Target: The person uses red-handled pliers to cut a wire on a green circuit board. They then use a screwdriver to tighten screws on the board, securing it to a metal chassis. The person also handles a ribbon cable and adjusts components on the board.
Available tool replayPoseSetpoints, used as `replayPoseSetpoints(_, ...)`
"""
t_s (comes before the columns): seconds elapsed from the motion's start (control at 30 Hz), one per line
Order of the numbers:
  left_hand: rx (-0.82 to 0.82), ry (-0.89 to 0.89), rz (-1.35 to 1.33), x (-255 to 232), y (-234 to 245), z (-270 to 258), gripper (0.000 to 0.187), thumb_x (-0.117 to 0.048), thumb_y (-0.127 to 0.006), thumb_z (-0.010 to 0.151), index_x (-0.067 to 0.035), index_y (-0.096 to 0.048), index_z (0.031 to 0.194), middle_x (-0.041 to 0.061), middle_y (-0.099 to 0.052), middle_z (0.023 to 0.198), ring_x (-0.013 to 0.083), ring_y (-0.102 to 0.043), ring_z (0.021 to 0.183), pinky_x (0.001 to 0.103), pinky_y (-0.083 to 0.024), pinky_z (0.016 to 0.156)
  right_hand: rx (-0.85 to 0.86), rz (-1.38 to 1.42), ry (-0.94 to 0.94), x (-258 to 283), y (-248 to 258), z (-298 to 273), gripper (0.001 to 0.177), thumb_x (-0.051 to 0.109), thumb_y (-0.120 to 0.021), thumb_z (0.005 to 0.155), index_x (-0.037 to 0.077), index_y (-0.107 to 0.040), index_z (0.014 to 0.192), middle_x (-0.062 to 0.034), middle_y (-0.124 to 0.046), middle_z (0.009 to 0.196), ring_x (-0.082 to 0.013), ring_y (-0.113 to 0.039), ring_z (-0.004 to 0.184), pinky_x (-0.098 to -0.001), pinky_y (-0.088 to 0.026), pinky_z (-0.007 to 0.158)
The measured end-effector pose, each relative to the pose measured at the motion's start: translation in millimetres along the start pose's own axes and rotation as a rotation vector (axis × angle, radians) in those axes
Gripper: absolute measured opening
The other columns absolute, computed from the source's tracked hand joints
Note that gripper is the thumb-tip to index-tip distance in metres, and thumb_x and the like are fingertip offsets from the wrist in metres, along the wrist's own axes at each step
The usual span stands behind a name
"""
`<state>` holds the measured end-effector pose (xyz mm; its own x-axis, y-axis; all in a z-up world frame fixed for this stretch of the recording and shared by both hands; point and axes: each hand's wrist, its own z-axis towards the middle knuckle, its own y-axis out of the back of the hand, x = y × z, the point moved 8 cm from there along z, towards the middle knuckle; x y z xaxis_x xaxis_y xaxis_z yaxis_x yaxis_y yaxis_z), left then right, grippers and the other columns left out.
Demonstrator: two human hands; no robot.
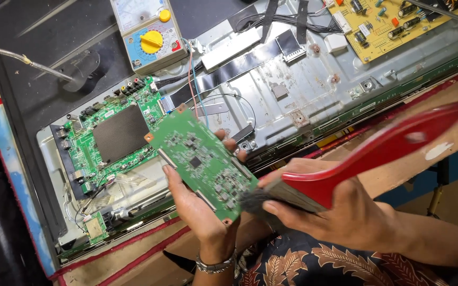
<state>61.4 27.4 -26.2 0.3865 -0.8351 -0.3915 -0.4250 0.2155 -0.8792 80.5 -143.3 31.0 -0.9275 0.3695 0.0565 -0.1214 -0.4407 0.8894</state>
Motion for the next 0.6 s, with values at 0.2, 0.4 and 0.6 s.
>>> replayPoseSetpoints(0.2,-0.528,0.270,0.226,55.1,26.4,-41.7,0.076,-0.054,-0.035,0.091,-0.004,-0.057,0.144,0.020,-0.062,0.143,0.0393,-0.058,0.130,0.055,-0.044,0.115,-0.173,-0.412,-0.063,-23.7,-32.2,30.8,0.080,0.001,-0.058,0.119,0.028,-0.001,0.170,-0.0102,-0.049,0.123,-0.0300,-0.053,0.089,-0.0468,-0.047,0.076)
replayPoseSetpoints(0.4,0.039,0.098,0.184,38.6,13.1,-18.4,0.086,-0.067,-0.039,0.096,0.008,-0.055,0.135,0.027,-0.067,0.120,0.0353,-0.068,0.105,0.051,-0.054,0.097,-0.186,-0.724,0.272,20.3,-8.2,-9.3,0.061,0.032,-0.057,0.122,0.005,-0.019,0.163,-0.0253,-0.062,0.109,-0.0208,-0.050,0.064,-0.0300,-0.052,0.050)
replayPoseSetpoints(0.6,-0.549,0.221,0.454,65.5,58.7,-37.9,0.071,-0.050,-0.042,0.092,-0.005,-0.056,0.146,0.013,-0.063,0.143,0.0265,-0.058,0.132,0.043,-0.045,0.115,-0.195,-0.436,-0.121,-38.0,-30.9,22.6,0.079,0.007,-0.074,0.118,0.024,-0.015,0.169,-0.0131,-0.034,0.165,-0.0360,-0.076,0.115,-0.0403,-0.055,0.079)
